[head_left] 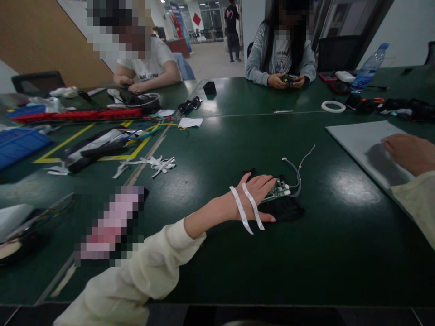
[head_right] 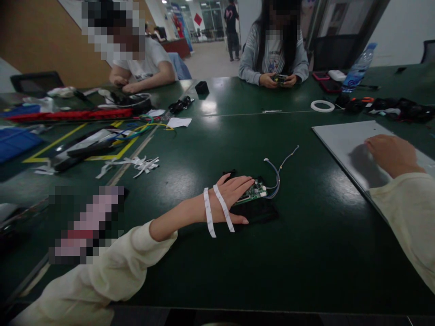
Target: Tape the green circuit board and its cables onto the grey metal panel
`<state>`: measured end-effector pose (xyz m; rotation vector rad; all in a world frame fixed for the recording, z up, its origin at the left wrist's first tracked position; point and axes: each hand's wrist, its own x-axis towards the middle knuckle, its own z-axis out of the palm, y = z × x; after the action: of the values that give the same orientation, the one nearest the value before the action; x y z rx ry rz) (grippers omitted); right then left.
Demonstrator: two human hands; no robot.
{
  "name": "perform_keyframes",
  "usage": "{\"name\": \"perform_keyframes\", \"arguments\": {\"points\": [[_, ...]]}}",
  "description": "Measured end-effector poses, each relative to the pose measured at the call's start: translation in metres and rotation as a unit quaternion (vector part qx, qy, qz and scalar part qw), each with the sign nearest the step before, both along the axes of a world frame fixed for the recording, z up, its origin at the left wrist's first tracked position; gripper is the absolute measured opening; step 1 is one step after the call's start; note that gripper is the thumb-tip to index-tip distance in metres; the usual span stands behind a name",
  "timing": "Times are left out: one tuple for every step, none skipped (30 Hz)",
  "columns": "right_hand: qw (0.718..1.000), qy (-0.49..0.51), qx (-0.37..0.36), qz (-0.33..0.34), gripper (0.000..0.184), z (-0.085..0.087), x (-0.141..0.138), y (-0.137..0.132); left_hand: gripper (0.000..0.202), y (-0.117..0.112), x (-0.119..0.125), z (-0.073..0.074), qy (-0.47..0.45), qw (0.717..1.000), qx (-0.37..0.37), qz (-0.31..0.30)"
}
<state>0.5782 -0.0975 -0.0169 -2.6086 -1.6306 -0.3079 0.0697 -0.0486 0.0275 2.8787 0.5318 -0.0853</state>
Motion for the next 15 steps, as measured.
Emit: {"name": "perform_keyframes", "arguments": {"points": [[0.999,-0.02,-0.032,-0.014,0.025,-0.003,0.003,-0.002,0.091,0.0,0.0,0.0,-0.001,1.0,-0.001,-0.001],[0.997,-0.037,-0.06,-0.03,0.03,-0.007,0.005,-0.005,0.091,0.0,0.0,0.0,-0.001,1.0,-0.001,-0.001],[0.995,-0.049,-0.074,-0.05,0.034,-0.01,0.006,-0.007,0.091,0.0,0.0,0.0,-0.001,1.0,-0.001,-0.001],[0.994,-0.054,-0.073,-0.069,0.038,-0.012,0.006,-0.009,0.091,0.0,0.0,0.0,0.0,1.0,-0.001,0.0],[0.993,-0.057,-0.061,-0.08,0.04,-0.015,0.006,-0.011,0.091,0.0,0.0,0.0,0.002,1.0,0.0,0.001],[0.994,-0.063,-0.037,-0.086,0.042,-0.017,0.004,-0.011,0.091,0.0,0.0,0.0,0.004,1.0,0.0,0.001],[0.994,-0.07,-0.011,-0.087,0.044,-0.019,0.001,-0.011,0.091,0.0,0.0,0.0,0.006,1.0,0.001,0.001],[0.992,-0.079,0.021,-0.096,0.044,-0.019,-0.003,-0.009,0.091,0.0,0.0,0.0,0.008,1.0,0.002,0.001],[0.99,-0.083,0.052,-0.105,0.045,-0.019,-0.008,-0.007,0.091,0.0,0.001,0.0,0.008,1.0,0.003,0.0],[0.988,-0.078,0.079,-0.106,0.043,-0.017,-0.014,-0.005,0.091,0.0,0.001,0.001,0.008,1.0,0.004,-0.001],[0.988,-0.06,0.106,-0.098,0.041,-0.013,-0.023,-0.002,0.091,-0.001,0.001,0.001,0.009,1.0,0.005,0.0],[0.989,-0.026,0.128,-0.074,0.037,-0.008,-0.034,0.001,0.09,-0.001,0.001,0.001,0.01,1.0,0.005,0.0],[0.989,0.025,0.147,-0.025,0.035,-0.003,-0.047,0.003,0.09,-0.001,0.001,0.002,0.011,1.0,0.004,0.0],[0.98,0.082,0.179,0.023,0.036,0.004,-0.063,0.005,0.089,-0.001,0.001,0.002,0.012,1.0,0.003,0.0],[0.967,0.138,0.204,0.068,0.036,0.01,-0.082,0.006,0.09,-0.001,0.001,0.003,0.011,1.0,0.001,0.001]]}}
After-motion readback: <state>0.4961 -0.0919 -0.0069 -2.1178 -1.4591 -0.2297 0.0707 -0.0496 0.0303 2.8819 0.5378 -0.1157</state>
